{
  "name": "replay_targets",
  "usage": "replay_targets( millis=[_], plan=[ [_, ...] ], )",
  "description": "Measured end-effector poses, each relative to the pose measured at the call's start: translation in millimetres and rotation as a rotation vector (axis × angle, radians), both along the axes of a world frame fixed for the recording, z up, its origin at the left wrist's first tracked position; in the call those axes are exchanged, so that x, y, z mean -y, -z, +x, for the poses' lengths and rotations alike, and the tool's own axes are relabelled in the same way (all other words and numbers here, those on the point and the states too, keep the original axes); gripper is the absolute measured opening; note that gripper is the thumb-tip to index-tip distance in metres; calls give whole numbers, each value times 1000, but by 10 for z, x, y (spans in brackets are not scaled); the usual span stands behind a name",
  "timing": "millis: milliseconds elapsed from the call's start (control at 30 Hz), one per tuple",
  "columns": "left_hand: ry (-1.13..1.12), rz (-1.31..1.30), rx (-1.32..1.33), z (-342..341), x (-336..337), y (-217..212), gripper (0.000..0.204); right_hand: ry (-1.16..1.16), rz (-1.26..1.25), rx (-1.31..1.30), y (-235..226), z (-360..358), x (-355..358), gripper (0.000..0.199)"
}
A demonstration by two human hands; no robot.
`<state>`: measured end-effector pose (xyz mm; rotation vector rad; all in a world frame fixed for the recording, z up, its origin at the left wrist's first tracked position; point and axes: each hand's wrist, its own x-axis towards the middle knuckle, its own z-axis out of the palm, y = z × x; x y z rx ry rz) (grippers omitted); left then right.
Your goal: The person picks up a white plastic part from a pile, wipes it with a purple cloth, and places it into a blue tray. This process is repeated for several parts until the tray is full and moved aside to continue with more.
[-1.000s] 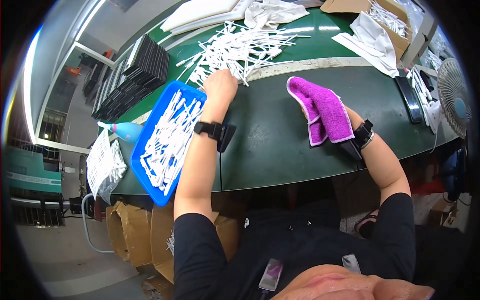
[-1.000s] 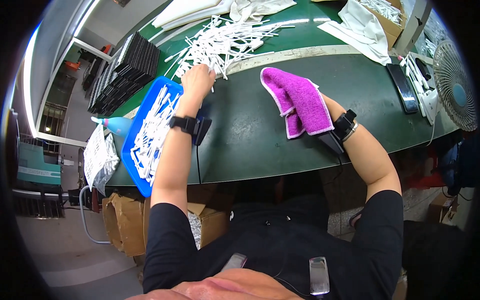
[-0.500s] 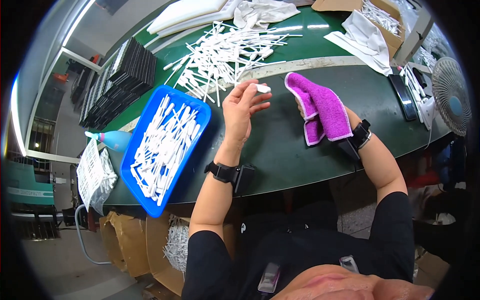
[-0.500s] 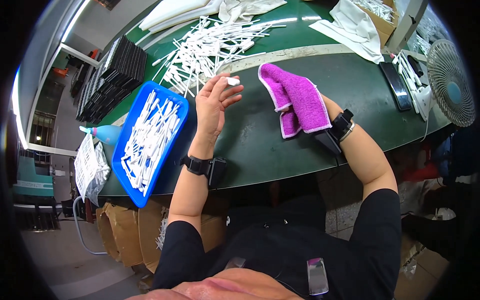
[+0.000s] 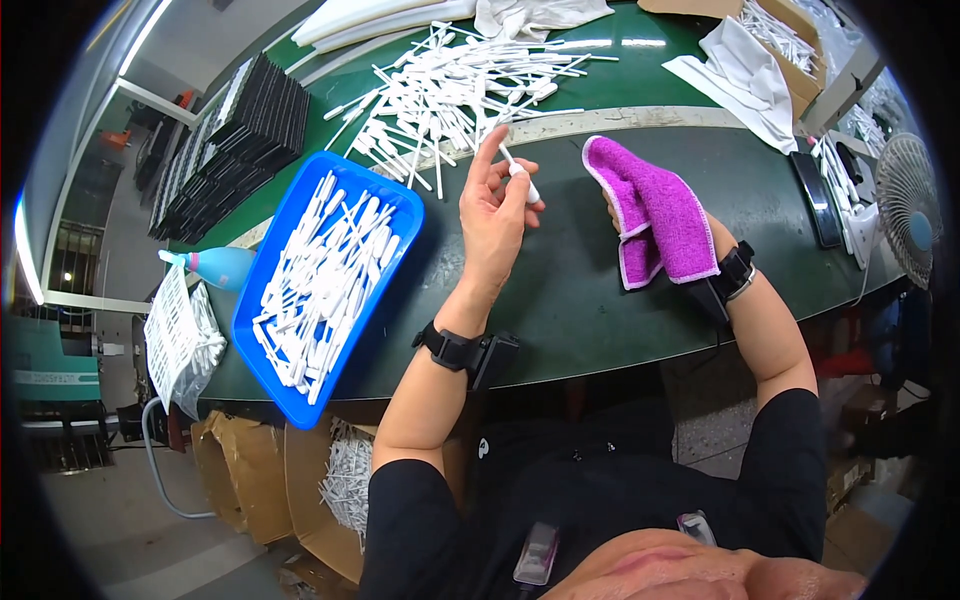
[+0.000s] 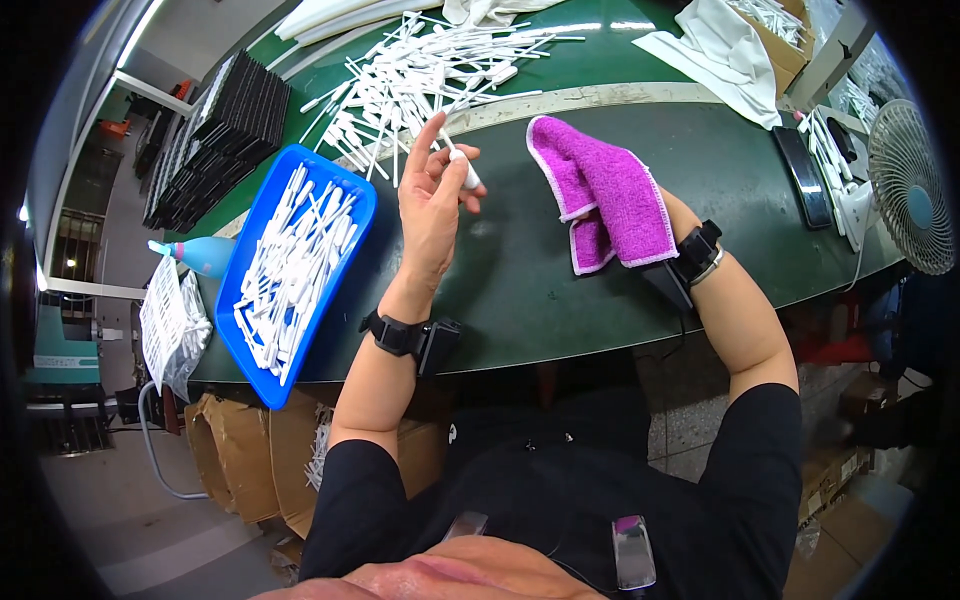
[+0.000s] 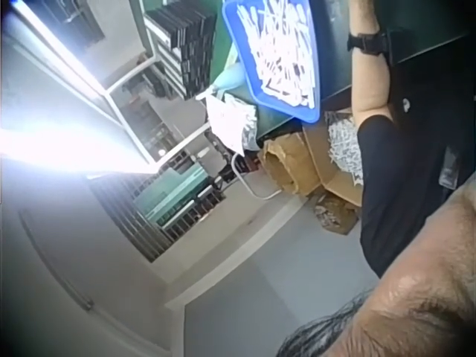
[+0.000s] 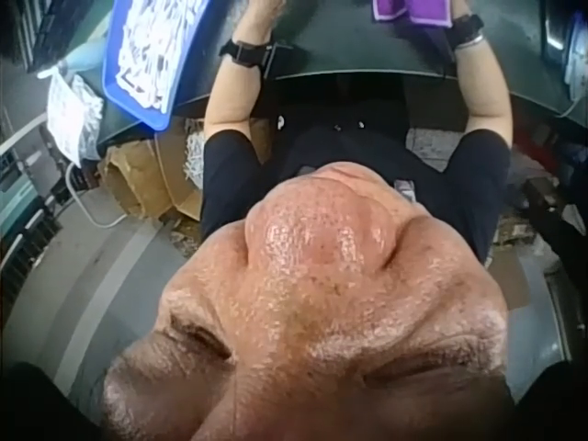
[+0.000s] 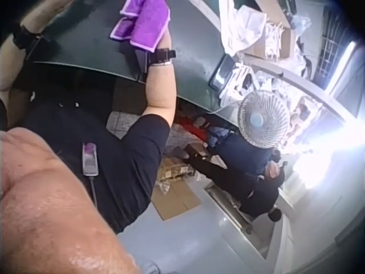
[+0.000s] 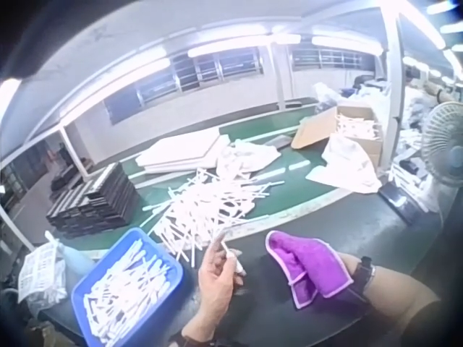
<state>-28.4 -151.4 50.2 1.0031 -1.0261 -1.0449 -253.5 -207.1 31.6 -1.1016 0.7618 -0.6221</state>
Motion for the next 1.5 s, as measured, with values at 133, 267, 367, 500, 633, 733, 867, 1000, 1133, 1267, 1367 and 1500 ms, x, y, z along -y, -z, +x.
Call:
replay_targets(
  millis=[133, 267, 367, 500, 633, 733, 867, 1000, 1133, 1267, 1367, 1500],
  plan=[
    [26, 16, 4, 31, 5, -11, 48, 26, -6, 42, -74, 20, -50, 32],
    [99, 69, -26, 90, -10, -29, 53, 58, 103, -9, -166, 37, -61, 31],
    [113, 83, -36, 84, -27, -54, 57, 68, 160, 1, -174, 36, -79, 33],
    [122, 37, -74, 49, -4, -22, 58, 65, 24, -38, -270, 55, -163, 40],
    [115, 45, -115, 14, 0, 2, 58, 46, 14, -70, -217, 47, -140, 46],
    [118, 68, -145, 42, 16, 34, 56, 34, -27, -58, -190, 26, -108, 38],
    [120, 76, -206, 73, 42, 92, 50, 46, -62, -70, -230, 48, -115, 38],
    [100, 79, -257, 57, 44, 106, 42, 55, -28, -65, -286, 61, -139, 40],
    [103, 106, -268, 60, 53, 128, 41, 71, -30, -48, -274, 66, -146, 39],
    [93, 90, -258, 98, 58, 185, 39, 121, 20, -110, -375, 106, -127, 35],
    [78, 77, -267, 98, 52, 172, 38, 131, 104, 82, -209, 29, 82, 36],
    [134, 83, -296, -114, 18, 102, 39, 120, 106, 469, 319, -24, 255, 44]
  ],
)
